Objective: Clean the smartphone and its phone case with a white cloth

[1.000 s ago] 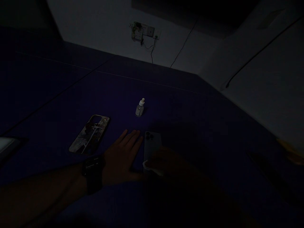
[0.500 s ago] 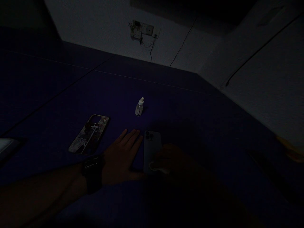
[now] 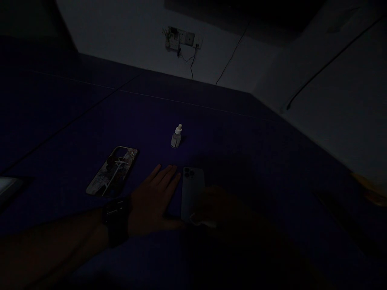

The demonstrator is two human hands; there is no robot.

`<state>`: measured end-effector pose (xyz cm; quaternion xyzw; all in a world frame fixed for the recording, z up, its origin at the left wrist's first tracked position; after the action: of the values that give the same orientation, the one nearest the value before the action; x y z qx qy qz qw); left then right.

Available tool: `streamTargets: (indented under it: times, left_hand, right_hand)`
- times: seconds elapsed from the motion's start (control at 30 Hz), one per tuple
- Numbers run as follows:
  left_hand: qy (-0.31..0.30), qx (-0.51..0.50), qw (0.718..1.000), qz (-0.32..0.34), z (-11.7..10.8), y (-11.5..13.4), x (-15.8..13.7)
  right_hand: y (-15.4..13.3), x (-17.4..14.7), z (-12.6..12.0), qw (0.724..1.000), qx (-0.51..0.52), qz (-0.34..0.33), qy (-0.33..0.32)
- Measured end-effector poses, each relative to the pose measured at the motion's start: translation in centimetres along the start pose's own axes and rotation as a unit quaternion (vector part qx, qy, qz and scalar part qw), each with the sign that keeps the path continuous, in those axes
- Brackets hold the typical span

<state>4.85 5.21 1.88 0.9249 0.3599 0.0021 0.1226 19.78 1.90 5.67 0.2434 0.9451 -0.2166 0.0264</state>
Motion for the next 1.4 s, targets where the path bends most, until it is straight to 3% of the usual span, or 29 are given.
streamTargets:
  times: [0.1, 0.3, 0.6, 0.77, 0.9, 1.07, 1.2, 1.4]
  left_hand:
    - [-0.002, 0.006, 1.000, -0.003, 0.0, 0.0, 0.1]
    - [0.001, -0.026, 1.000, 0.005, -0.3, -0.4, -0.1]
    - [0.021, -0.108, 0.992, 0.057, -1.3, -1.5, 0.5]
    - [0.056, -0.110, 0.992, 0.030, -1.4, -2.4, 0.8]
    - [0.027, -0.097, 0.995, 0.024, -1.3, -2.6, 1.0]
    - [0.031, -0.133, 0.990, 0.023, -1.7, -2.6, 1.0]
    - [0.043, -0.152, 0.987, 0.031, -2.2, -2.3, 0.9]
    - [0.037, -0.159, 0.986, 0.025, -2.4, -2.0, 0.8]
  right_hand:
    - [-0.5, 0.3, 0.0, 1.000, -0.002, -0.018, 0.006]
    - [2.5, -0.3, -0.2, 0.995, 0.007, 0.095, 0.009]
    - [5.2, -2.1, -1.6, 0.986, 0.063, 0.155, 0.002]
    - [8.6, -3.5, -2.0, 0.978, 0.088, 0.182, 0.043]
    - [10.3, -3.5, -2.2, 0.974, 0.034, 0.194, 0.109]
    - [8.4, -3.9, -3.8, 0.964, 0.088, 0.190, 0.164]
    - [6.2, -4.4, -5.8, 0.972, 0.054, 0.177, 0.142]
    - [8.4, -3.6, -4.5, 0.976, 0.026, 0.106, 0.186]
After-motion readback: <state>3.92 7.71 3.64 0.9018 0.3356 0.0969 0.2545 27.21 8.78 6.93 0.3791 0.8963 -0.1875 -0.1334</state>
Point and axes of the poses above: each hand's wrist, its own x-axis towards the middle knuckle, its own z-axis out of the palm, y = z × x, the point moved 7 cm from there along x, towards the middle knuckle, and after that the axes turned 15 degrees about -y, right-handed, at the moved point
